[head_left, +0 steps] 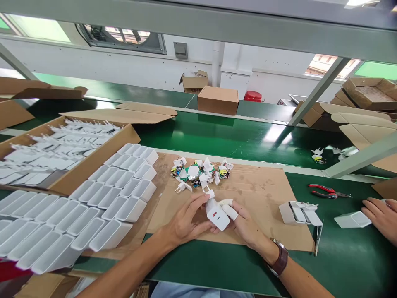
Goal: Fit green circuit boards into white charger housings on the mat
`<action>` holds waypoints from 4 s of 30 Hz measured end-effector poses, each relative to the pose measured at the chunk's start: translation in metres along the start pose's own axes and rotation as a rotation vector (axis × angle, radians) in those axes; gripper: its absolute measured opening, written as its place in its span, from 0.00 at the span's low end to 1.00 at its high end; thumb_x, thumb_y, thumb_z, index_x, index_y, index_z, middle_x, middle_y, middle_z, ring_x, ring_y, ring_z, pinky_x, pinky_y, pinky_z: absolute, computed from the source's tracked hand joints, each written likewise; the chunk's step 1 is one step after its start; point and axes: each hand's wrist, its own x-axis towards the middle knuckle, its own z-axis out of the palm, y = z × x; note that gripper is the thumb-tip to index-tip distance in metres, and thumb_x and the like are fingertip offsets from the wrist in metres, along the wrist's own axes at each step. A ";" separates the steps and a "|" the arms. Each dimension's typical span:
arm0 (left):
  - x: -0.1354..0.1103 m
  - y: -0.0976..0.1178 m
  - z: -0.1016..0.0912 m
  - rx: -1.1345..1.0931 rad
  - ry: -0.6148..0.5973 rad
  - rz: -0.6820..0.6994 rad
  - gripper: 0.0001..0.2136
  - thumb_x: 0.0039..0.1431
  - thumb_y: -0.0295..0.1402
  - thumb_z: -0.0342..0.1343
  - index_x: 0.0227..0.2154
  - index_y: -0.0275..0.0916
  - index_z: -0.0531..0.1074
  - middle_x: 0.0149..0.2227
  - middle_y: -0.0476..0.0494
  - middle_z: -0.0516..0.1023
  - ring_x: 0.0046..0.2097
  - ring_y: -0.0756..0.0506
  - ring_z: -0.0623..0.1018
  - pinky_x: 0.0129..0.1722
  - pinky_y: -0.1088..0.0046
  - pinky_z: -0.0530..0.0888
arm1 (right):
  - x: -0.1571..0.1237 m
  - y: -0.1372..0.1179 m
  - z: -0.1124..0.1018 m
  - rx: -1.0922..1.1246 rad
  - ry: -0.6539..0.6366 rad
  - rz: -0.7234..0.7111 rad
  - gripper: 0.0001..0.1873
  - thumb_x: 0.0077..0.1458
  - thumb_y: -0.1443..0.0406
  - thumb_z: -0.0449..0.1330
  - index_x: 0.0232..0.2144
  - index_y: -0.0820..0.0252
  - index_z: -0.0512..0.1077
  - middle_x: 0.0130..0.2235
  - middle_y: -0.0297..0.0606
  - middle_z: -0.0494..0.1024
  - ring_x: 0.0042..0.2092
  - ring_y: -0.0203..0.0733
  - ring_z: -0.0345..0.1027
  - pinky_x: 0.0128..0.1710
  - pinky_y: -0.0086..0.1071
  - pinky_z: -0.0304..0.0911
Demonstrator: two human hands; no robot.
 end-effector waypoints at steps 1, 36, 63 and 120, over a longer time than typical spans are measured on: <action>0.000 -0.001 0.001 0.000 0.007 -0.004 0.33 0.70 0.38 0.62 0.72 0.36 0.57 0.56 0.27 0.76 0.51 0.39 0.81 0.41 0.67 0.84 | 0.000 0.001 0.001 0.023 -0.014 0.011 0.30 0.58 0.37 0.66 0.44 0.54 0.72 0.34 0.35 0.81 0.34 0.44 0.79 0.33 0.36 0.72; -0.007 -0.008 -0.007 -0.093 0.047 -0.317 0.18 0.75 0.24 0.47 0.61 0.43 0.70 0.51 0.39 0.82 0.49 0.45 0.83 0.48 0.67 0.84 | -0.011 -0.003 -0.015 -1.192 0.086 -0.986 0.21 0.66 0.74 0.56 0.58 0.54 0.71 0.54 0.49 0.77 0.50 0.48 0.76 0.44 0.38 0.77; -0.004 0.002 -0.002 0.073 -0.171 -0.014 0.33 0.72 0.29 0.56 0.75 0.40 0.52 0.63 0.26 0.75 0.63 0.35 0.78 0.60 0.54 0.79 | 0.000 0.003 -0.002 0.019 0.074 -0.030 0.30 0.56 0.39 0.69 0.42 0.56 0.74 0.41 0.39 0.81 0.42 0.50 0.79 0.39 0.42 0.79; 0.023 0.011 0.017 0.338 0.020 -0.342 0.06 0.64 0.37 0.56 0.36 0.41 0.69 0.22 0.57 0.67 0.20 0.50 0.70 0.20 0.76 0.68 | -0.003 0.009 -0.011 -1.153 0.123 -0.882 0.22 0.68 0.65 0.64 0.59 0.61 0.63 0.49 0.47 0.78 0.46 0.50 0.75 0.44 0.41 0.75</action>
